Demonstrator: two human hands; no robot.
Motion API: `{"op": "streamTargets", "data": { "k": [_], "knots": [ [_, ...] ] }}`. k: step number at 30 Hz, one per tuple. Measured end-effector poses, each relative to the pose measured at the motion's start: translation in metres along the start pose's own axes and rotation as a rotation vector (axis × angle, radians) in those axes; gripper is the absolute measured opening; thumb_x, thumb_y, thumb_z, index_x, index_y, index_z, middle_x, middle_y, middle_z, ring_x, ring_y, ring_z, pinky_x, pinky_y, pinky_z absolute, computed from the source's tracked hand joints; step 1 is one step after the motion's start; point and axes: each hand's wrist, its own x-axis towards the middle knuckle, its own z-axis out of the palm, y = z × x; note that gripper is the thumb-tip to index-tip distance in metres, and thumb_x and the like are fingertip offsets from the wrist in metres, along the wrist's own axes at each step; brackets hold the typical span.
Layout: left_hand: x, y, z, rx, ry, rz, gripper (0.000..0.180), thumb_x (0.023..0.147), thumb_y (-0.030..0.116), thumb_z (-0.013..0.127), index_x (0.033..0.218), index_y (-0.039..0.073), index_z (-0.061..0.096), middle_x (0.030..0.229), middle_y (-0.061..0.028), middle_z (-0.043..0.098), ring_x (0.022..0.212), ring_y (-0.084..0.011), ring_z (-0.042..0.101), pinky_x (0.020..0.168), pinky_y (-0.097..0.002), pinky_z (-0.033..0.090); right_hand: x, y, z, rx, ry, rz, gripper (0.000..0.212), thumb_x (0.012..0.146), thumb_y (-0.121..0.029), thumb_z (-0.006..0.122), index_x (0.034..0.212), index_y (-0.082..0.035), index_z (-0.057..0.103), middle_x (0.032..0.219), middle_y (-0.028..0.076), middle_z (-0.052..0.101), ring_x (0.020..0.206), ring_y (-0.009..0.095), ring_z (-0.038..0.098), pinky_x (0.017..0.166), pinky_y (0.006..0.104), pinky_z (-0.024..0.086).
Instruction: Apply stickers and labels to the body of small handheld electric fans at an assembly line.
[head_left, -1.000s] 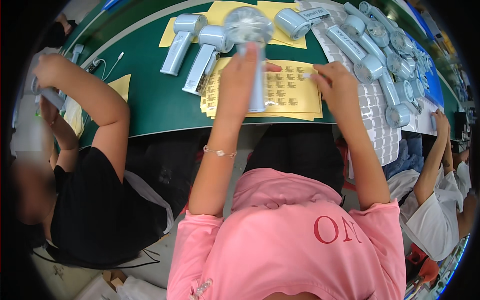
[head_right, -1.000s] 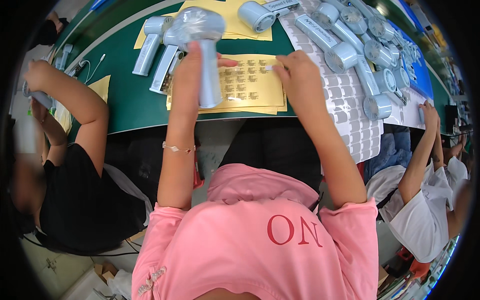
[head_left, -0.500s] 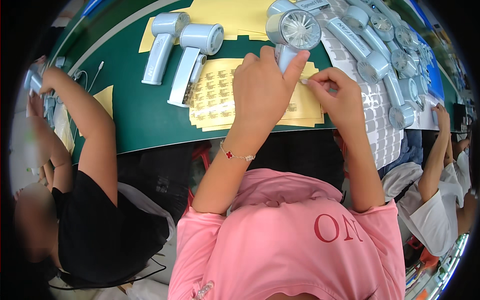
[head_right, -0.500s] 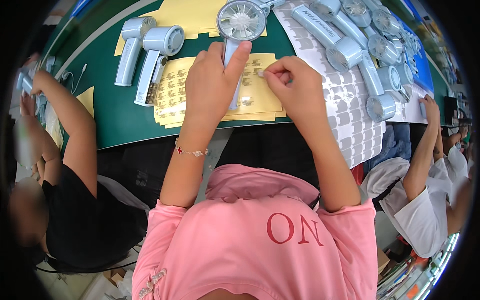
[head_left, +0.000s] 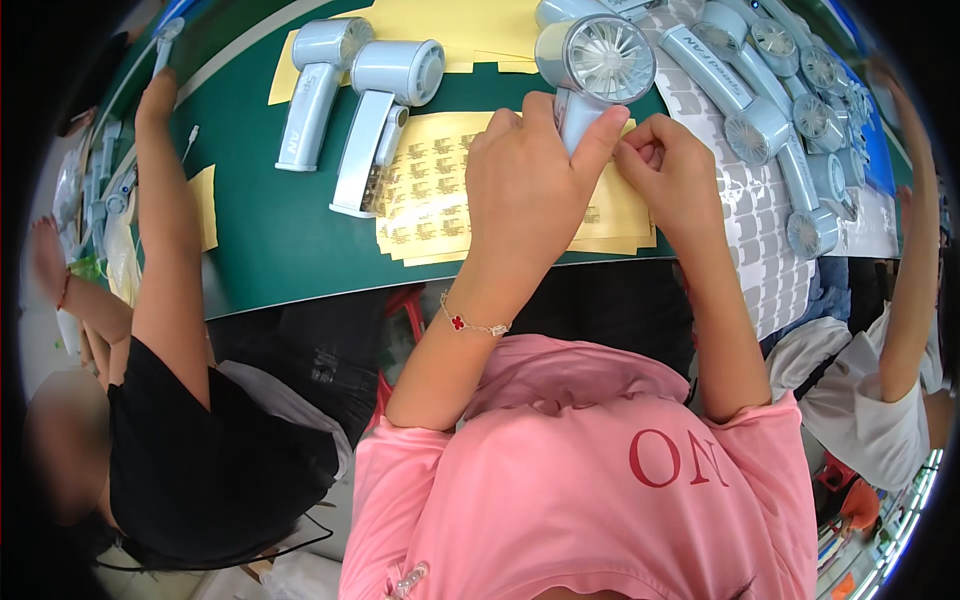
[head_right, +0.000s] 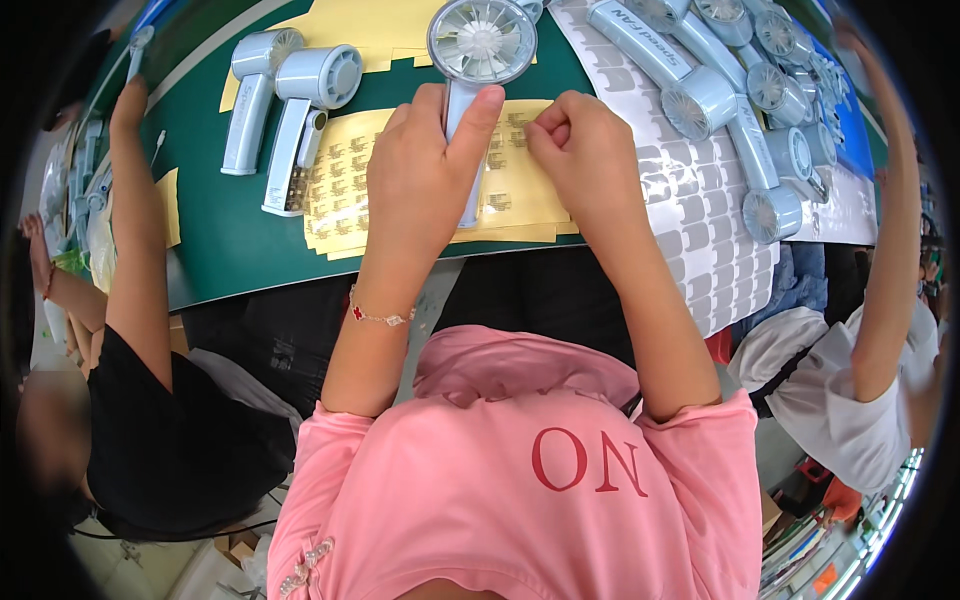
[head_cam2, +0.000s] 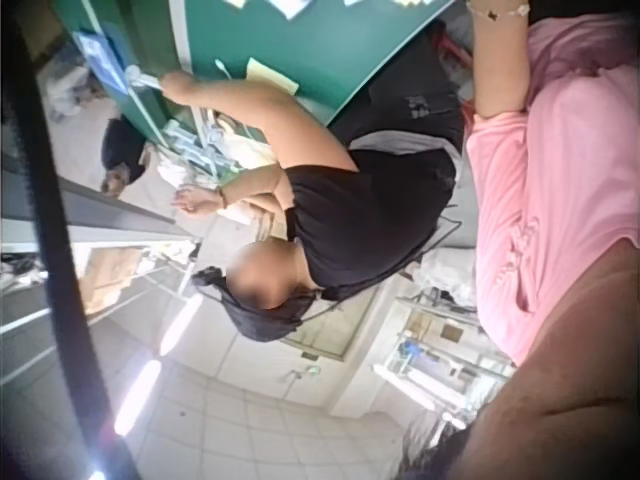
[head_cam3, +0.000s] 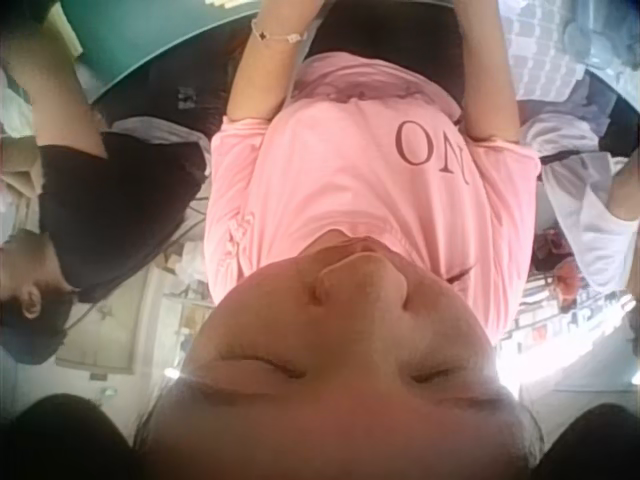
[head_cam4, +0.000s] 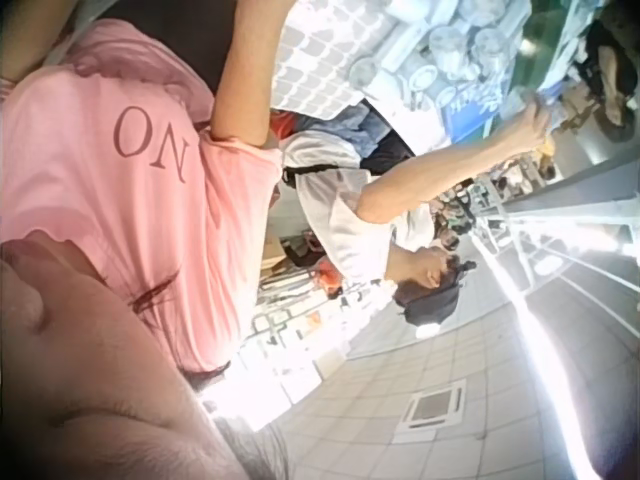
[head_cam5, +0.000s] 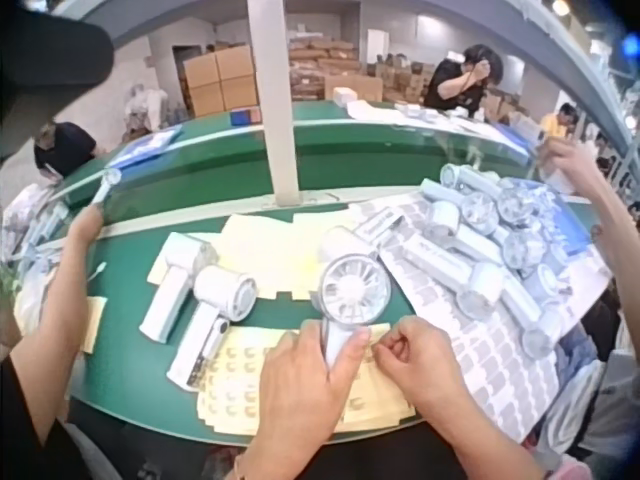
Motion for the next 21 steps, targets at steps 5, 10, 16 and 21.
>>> {"op": "streamTargets", "data": {
  "k": [5, 10, 16, 21],
  "knots": [
    [0.000, -0.002, 0.005, 0.035, 0.023, 0.044, 0.051, 0.080, 0.049, 0.057, 0.072, -0.001, 0.052, 0.055, -0.0162, 0.054, 0.059, -0.0314, 0.053, 0.056, -0.0409, 0.043, -0.013, -0.006, -0.005, 0.035, 0.050, -0.066, 0.010, 0.074, -0.005, 0.066, 0.076, 0.002, 0.058, 0.068, 0.007, 0.055, 0.057, 0.014, 0.052, 0.055, 0.0268, 0.042],
    [0.002, -0.007, -0.009, -0.170, -0.108, -0.113, 0.052, 0.082, 0.052, 0.054, 0.076, -0.001, 0.053, 0.062, -0.0167, 0.056, 0.061, -0.0312, 0.054, 0.058, -0.0392, 0.042, -0.046, -0.027, -0.050, 0.533, -0.158, 0.045, 0.006, 0.080, -0.001, 0.062, 0.082, 0.003, 0.058, 0.070, 0.001, 0.053, 0.057, 0.004, 0.048, 0.048, 0.0192, 0.037],
    [-0.003, 0.012, -0.041, -1.206, -0.265, -0.372, 0.063, 0.089, 0.059, 0.036, 0.100, 0.000, 0.058, 0.084, -0.0055, 0.059, 0.075, -0.0095, 0.053, 0.064, -0.0226, 0.043, -0.072, -0.042, -0.048, 0.980, -0.308, 0.078, 0.011, 0.082, 0.000, 0.061, 0.088, 0.004, 0.054, 0.079, 0.006, 0.055, 0.058, 0.008, 0.051, 0.050, 0.0185, 0.041],
    [-0.016, 0.023, -0.037, -1.705, -0.431, -0.380, 0.071, 0.090, 0.060, 0.027, 0.103, -0.005, 0.054, 0.073, -0.0044, 0.056, 0.060, -0.0096, 0.050, 0.054, -0.0214, 0.043, -0.077, -0.065, -0.039, 1.134, -0.341, 0.040, 0.009, 0.082, 0.002, 0.060, 0.087, 0.003, 0.052, 0.080, 0.005, 0.054, 0.064, 0.010, 0.054, 0.058, 0.0198, 0.045]
  ]
}}
